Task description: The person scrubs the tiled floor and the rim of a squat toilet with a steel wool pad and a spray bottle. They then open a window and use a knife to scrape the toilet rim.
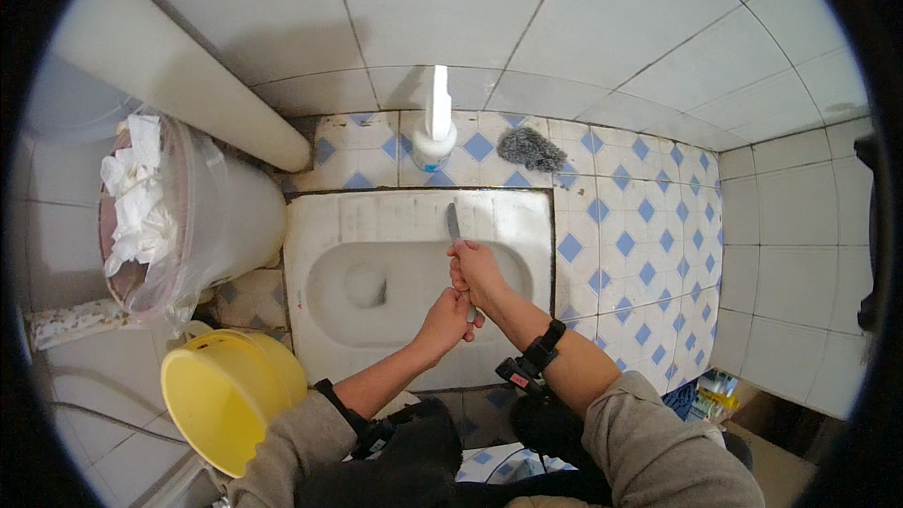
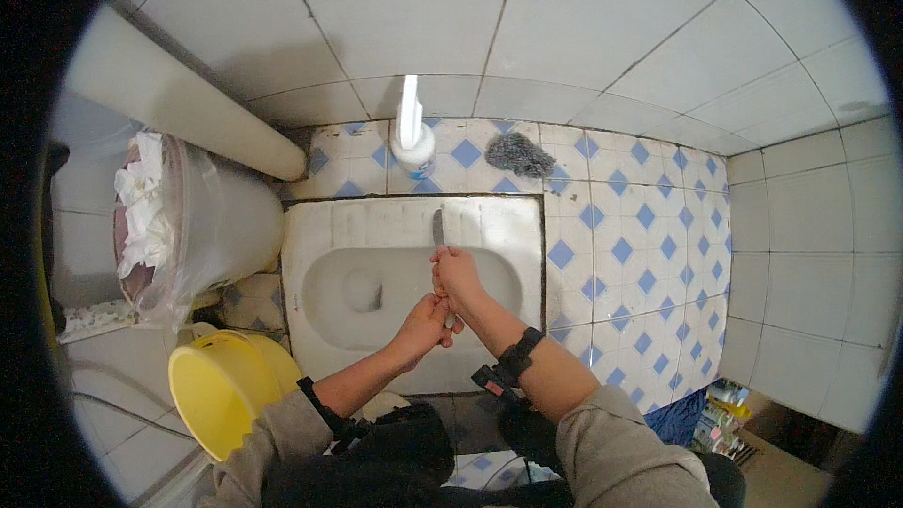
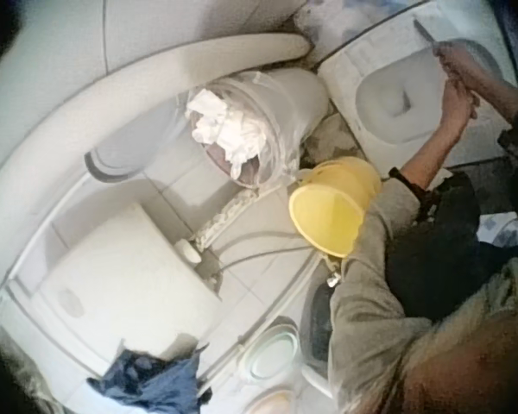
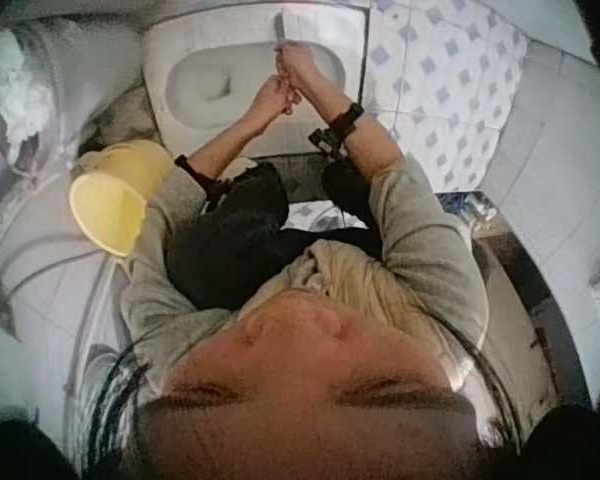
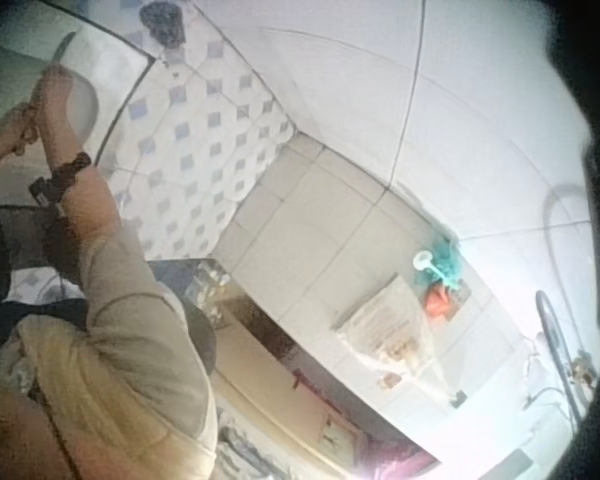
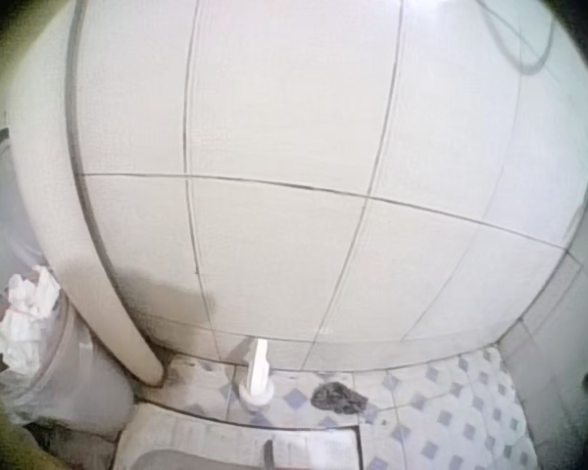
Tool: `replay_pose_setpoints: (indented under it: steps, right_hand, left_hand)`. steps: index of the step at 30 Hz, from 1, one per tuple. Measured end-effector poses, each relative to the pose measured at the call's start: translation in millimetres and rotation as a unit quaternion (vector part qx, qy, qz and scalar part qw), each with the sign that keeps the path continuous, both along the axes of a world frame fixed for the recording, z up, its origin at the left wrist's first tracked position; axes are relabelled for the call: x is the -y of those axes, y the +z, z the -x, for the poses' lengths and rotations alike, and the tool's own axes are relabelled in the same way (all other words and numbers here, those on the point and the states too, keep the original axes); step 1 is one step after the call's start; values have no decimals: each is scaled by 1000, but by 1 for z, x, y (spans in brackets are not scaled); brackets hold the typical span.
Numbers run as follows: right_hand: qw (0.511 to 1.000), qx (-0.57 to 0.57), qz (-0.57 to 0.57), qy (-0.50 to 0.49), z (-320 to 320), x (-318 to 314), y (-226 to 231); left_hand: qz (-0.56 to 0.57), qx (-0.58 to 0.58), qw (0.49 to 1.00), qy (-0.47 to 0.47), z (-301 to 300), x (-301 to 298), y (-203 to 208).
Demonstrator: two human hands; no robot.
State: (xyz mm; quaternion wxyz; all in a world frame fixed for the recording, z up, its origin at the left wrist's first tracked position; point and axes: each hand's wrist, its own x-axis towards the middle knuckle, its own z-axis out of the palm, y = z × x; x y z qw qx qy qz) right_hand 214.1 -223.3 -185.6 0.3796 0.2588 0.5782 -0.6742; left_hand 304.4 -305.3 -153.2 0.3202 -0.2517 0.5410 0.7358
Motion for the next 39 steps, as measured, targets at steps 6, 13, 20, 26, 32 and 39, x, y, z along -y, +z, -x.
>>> replay_pose_setpoints:
  steps: [6, 13, 20, 26, 32, 39]
  right_hand:
    - [996, 56, -52, 47, 8, -12, 7]
    - [987, 160, -30, 13, 7, -13, 2]
    - [999, 34, -37, 21, -14, 7, 0]
    - [994, 8, -86, 61, -15, 22, 3]
    - [994, 96, -23, 38, -8, 12, 0]
    - [998, -20, -35, 43, -6, 27, 8]
  left_hand:
    - [-44, 26, 998, -40, 10, -10, 8]
    - [-55, 97, 989, -95, 7, -5, 1]
    - [-49, 16, 993, -110, -2, 28, -5]
    - [-81, -9, 995, -50, -13, 35, -6]
    - [-111, 2, 992, -60, -16, 30, -9]
    - [-89, -92, 992, 4, -14, 36, -10]
